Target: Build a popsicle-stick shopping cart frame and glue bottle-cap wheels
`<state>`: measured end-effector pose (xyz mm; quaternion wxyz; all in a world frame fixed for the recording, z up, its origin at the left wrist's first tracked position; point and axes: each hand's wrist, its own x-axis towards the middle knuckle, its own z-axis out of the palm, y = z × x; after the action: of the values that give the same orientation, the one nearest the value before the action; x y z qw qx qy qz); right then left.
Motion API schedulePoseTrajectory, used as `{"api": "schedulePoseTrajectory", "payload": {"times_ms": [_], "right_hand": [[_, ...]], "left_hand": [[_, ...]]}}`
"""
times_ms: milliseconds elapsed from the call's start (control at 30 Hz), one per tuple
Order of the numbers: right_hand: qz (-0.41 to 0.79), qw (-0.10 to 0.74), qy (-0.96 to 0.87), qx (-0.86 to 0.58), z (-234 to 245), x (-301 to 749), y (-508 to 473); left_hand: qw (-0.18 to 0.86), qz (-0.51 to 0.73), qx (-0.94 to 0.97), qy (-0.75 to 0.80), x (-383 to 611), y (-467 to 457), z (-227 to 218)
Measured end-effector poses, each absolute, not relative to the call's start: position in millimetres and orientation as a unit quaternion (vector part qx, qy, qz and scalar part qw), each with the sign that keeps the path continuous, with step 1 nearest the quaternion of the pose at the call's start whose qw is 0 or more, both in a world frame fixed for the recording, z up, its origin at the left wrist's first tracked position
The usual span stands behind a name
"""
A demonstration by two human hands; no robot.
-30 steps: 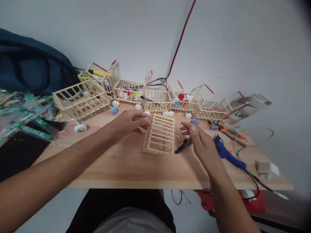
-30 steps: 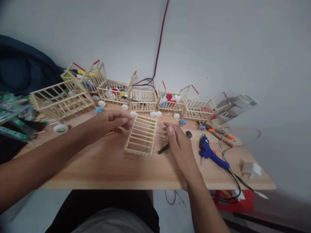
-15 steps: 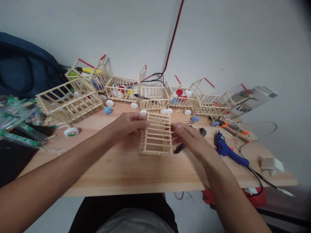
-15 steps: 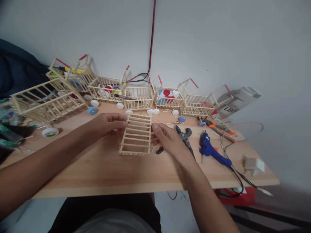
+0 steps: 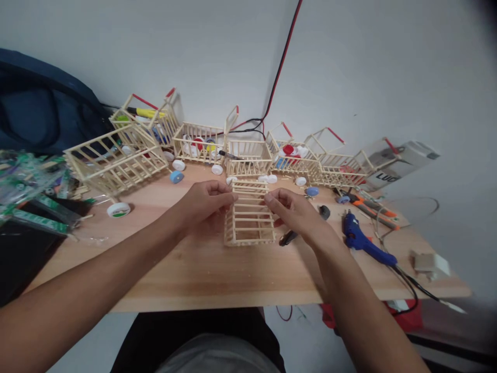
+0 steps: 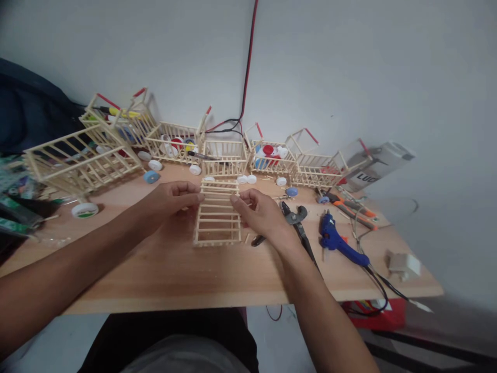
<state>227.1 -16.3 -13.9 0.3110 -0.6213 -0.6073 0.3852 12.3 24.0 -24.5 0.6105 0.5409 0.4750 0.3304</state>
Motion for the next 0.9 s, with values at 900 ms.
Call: {"api": "schedulePoseTrajectory", "payload": {"times_ms": [900], "right_hand": [[-0.003,0.341,-0.719,-0.606,-12,215,-54]], "left_hand": [[0.643,0.345,0.496,0.470,9,19,-19]]}}
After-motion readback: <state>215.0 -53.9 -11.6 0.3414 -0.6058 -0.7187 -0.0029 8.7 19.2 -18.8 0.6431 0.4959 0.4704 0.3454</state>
